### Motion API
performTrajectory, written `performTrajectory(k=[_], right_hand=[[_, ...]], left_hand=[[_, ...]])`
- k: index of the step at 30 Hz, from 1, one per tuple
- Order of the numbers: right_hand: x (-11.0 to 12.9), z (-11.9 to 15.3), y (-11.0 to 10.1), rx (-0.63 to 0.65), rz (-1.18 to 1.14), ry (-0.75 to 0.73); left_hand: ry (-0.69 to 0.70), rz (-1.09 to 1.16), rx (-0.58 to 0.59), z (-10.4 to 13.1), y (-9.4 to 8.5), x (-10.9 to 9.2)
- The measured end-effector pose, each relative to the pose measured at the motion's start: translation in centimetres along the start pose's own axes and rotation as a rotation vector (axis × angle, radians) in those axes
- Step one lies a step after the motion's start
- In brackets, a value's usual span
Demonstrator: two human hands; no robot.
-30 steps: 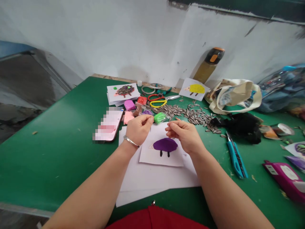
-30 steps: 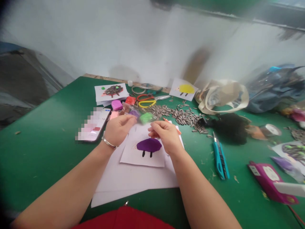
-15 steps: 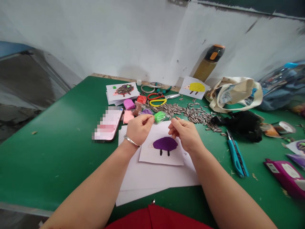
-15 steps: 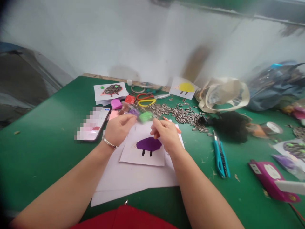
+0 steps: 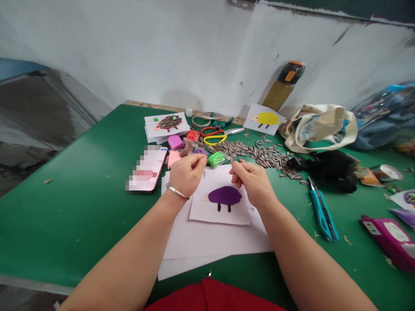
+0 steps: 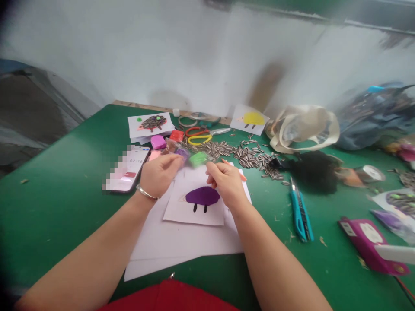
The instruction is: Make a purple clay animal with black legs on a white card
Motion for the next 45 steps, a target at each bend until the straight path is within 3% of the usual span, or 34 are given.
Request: performTrajectory(k=[4,7,10,16,24,26,31,39,45], right_hand=[[-0.1,-0.2,0.1,0.01,-0.015,-0.027],[-0.7,-0.2,0.3,0.006,-0.07,0.016],[-0.5,-0.1,0.5,0.018,-0.057,0.008],[1.2,-0.1,0.6,-0.001,0.115,-0.083],[4.6,-3.4,4.7,0.154,0.381,-0.209],[4.8,-4.6,5.6,0.138,0.514,-0.22],[4.2,-6.1,7.2,0.151,0.579,-0.23],[4.6,-6.0,7.6,0.19,0.63,-0.215],[4.2,-5.8,7.3,0.227,0.541,-0.203]], left_hand=[[0.033,-0.102,-0.129,-0.3,-1.5,0.6],[0.121,-0.236,-0.142,-0.7,-1.5,0.4],[0.171,-0.38,-0.048,-1.2,-0.4,0.5],[0.083,-0.498,0.147,-1.7,1.4,1.9],[0.032,-0.461,0.227,-1.4,1.8,1.7],[0.025,-0.435,0.228,-1.4,1.7,1.6],[0.045,-0.388,0.199,-1.3,1.6,1.4],[0.094,-0.353,0.214,-1.3,2.3,1.5],[0.111,-0.312,0.241,-1.3,2.6,1.6]])
Point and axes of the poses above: each hand's wrist, its own z-axis away from the middle knuckle, its own y-axis out of the palm, x = y × z, the point moved 8 cm from there along -z, towards the middle knuckle, and after that the axes turned 9 degrees about x, right-handed, at the moved point
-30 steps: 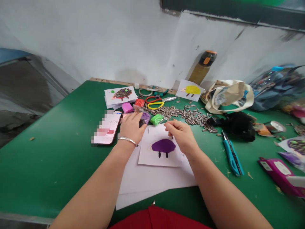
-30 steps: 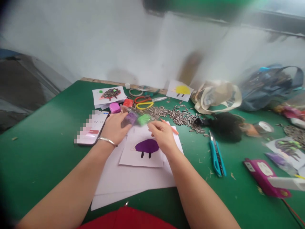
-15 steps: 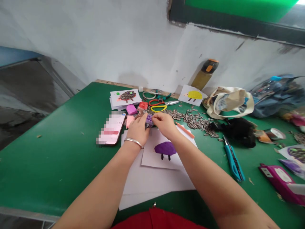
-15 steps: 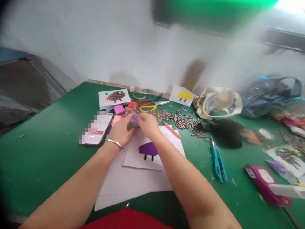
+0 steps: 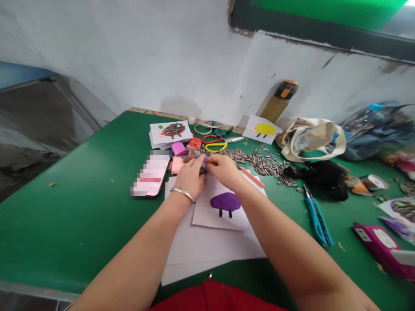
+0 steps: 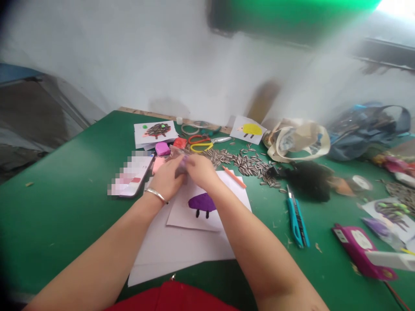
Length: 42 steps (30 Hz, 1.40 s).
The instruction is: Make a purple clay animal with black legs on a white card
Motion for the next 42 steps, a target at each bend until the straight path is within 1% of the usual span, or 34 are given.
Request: performTrajectory(k=[4,7,9,11,13,17,23,28,31,33,36,38,42], right_hand=[[-1.0,1.4,-0.1,0.006,-0.142,0.037],[-1.7,2.6,0.0,0.014,-0.258,0.066],[-2.4,3.2,0.0,-0.008,-0.384,0.095],[-3.2,3.6,-0.2,-0.041,-0.491,0.128],[-3.7,3.8,-0.3,-0.055,-0.498,0.145],[-3.5,3.8,-0.1,-0.003,-0.408,0.144],[-2.8,4.0,-0.1,0.046,-0.406,0.177],[-3.5,4.2,0.1,0.095,-0.438,0.219],[-4.1,4.4,0.2,0.089,-0.505,0.227],[-4.2,4.5,0.1,0.057,-0.564,0.223],[-4.0,4.9,-0.2,-0.003,-0.628,0.206],[-3.5,5.2,-0.2,-0.027,-0.653,0.18],[-2.8,5.7,0.2,-0.035,-0.732,0.141]], left_hand=[[0.011,0.015,0.041,0.0,0.2,-0.5],[0.002,-0.049,0.101,0.0,0.5,-1.0],[0.005,-0.093,0.15,0.0,0.8,-1.3],[0.005,-0.114,0.172,0.1,1.0,-1.4],[-0.006,-0.115,0.162,0.1,0.9,-1.3],[-0.012,-0.097,0.13,0.2,0.6,-1.4],[0.124,-0.007,0.049,0.7,-0.2,-2.8],[0.218,0.024,-0.007,1.0,-0.4,-3.3],[0.264,0.05,-0.023,1.3,-0.4,-3.6],[0.254,0.089,-0.046,1.4,-0.7,-3.6],[0.187,0.187,-0.079,1.3,-1.1,-3.2],[0.146,0.256,-0.061,1.2,-1.0,-3.0],[0.098,0.361,0.028,1.0,-0.5,-2.8]])
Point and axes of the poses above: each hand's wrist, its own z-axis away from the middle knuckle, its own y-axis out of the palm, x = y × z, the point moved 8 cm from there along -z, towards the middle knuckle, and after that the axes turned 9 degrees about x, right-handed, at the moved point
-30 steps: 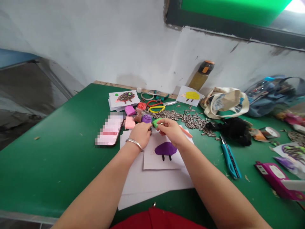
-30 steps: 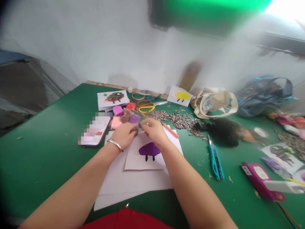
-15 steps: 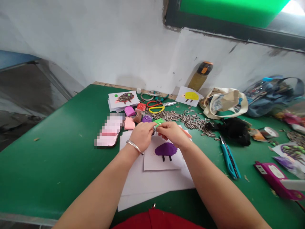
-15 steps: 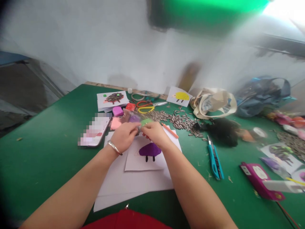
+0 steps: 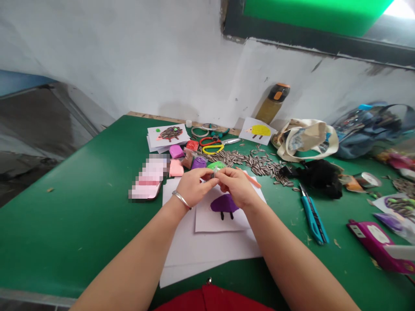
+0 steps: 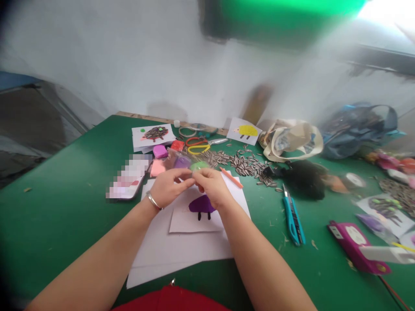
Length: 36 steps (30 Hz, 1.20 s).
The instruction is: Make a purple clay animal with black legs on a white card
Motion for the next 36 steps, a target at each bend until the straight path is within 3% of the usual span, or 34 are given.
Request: performTrajectory(k=[6,14,19,27,36], right_hand=[[-1.0,0.2,-0.2,-0.033,-0.137,0.04],[-1.9,0.3,-0.1,-0.038,-0.197,0.065],[-2.2,0.3,-0.8,-0.087,0.029,0.105],[-1.0,0.2,-1.3,-0.044,0.3,0.126],[-1.0,-0.2,-1.6,-0.022,0.368,0.099]], left_hand=[[-0.036,0.063,0.032,0.1,0.4,0.0],[-0.156,0.166,0.038,-0.1,1.4,1.5],[-0.218,0.16,0.041,-0.1,1.4,1.9],[-0.159,0.016,0.098,-0.3,2.0,1.5],[-0.131,-0.048,0.127,-0.3,2.1,0.7]])
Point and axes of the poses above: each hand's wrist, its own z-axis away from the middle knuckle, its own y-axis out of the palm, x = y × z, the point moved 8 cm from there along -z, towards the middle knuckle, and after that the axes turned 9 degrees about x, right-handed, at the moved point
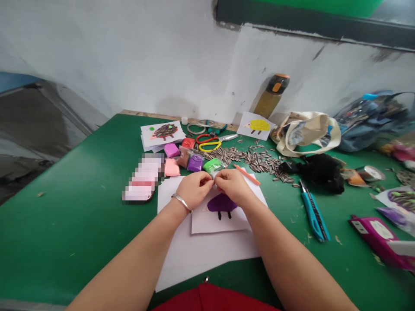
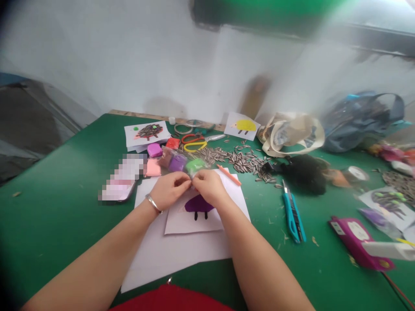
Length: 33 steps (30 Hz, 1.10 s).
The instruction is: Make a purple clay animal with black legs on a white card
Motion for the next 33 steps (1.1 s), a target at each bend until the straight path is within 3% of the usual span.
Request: performTrajectory(k=[6,15,20,33], right_hand=[[0.2,0.6,0.5,0.058,-0.157,0.01],[1.2,0.9,0.7,0.15,-0.201,-0.086],[1.5,1.0,0.8,0.116,-0.201,-0.085],[1.5,1.0,0.0,-0.009,-0.076,-0.08]], left_hand=[[-0.037,0.218,0.011,0.0,-0.4,0.7],[-0.041,0.276,0.071,0.4,-0.4,0.2],[-0.063,0.229,0.071,0.5,-0.4,-0.1],[-0.087,0.217,-0.152,0.7,-2.1,0.5]])
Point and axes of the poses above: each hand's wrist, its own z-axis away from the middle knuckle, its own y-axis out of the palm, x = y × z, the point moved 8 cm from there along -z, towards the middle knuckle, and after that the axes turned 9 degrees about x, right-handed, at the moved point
